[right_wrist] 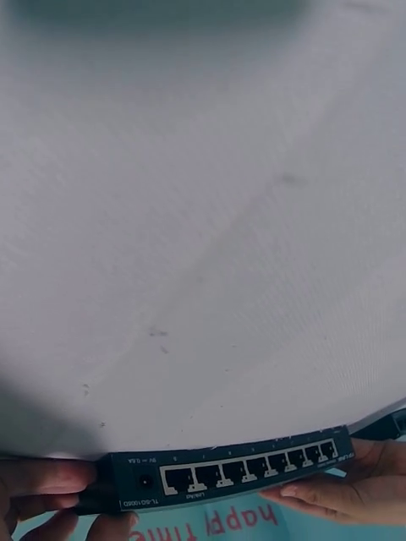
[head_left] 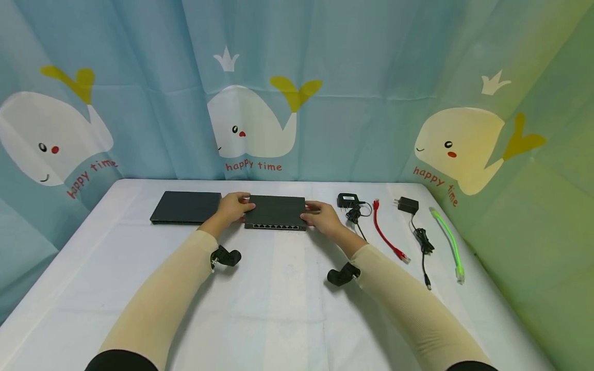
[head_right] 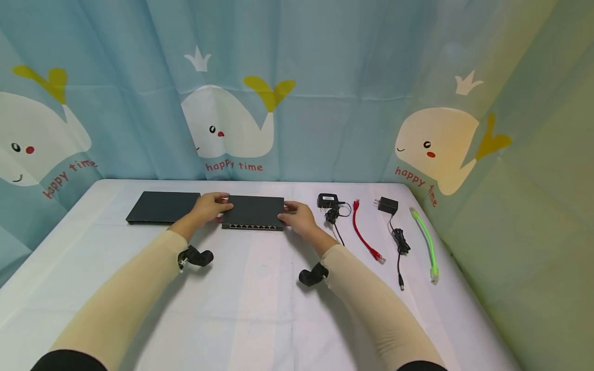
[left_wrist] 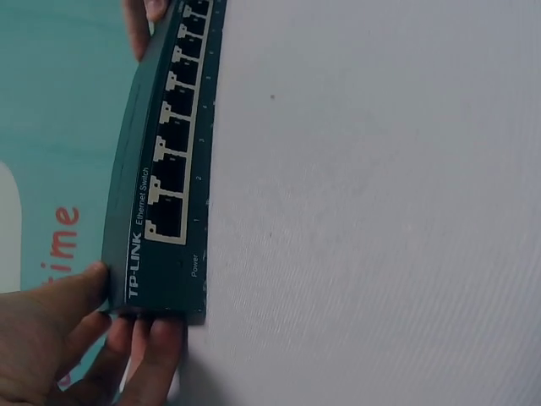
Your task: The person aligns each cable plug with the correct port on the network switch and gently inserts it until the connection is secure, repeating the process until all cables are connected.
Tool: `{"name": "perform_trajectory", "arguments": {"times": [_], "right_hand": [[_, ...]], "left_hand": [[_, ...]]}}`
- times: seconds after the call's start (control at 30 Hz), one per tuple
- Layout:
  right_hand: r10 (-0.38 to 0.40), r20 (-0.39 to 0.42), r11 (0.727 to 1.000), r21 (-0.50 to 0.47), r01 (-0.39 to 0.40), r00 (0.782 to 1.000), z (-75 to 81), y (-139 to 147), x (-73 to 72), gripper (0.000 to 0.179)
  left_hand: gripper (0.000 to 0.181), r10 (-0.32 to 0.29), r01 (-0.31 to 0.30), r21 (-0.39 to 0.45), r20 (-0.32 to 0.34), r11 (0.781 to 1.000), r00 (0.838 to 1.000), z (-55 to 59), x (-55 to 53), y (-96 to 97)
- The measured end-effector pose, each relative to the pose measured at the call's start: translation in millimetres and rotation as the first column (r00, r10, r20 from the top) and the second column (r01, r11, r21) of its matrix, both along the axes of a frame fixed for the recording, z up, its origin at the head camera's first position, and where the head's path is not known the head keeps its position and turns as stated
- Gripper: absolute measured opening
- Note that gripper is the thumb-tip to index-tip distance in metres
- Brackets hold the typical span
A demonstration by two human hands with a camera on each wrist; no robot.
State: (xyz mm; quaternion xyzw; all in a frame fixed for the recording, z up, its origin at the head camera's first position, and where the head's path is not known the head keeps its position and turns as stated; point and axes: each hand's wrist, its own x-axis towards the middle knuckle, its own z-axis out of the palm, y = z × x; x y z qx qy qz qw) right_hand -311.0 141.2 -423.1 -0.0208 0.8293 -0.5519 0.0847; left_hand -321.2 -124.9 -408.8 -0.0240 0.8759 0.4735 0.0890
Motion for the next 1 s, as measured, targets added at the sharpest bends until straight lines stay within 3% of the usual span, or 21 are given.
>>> {"name": "perform_trajectory", "arguments": {"times": [0.47, 1.0], "right_hand": [[-0.046, 0.051, 0.997, -0.062, 0.049, 0.998, 4.8, 13, 8.5, 0.054], [-0.038, 0.078, 0.997, -0.058, 0.042, 0.996, 5.5, 29, 18.7, 0.054]], "left_hand": [[0.054, 0.014, -0.024, 0.155, 0.063, 0.988, 0.998, -5.2, 5.1, 6.8], [0.047, 0.005, -0.020, 0.258, 0.058, 0.966, 0.998, -12.0, 14.9, 14.8]]}}
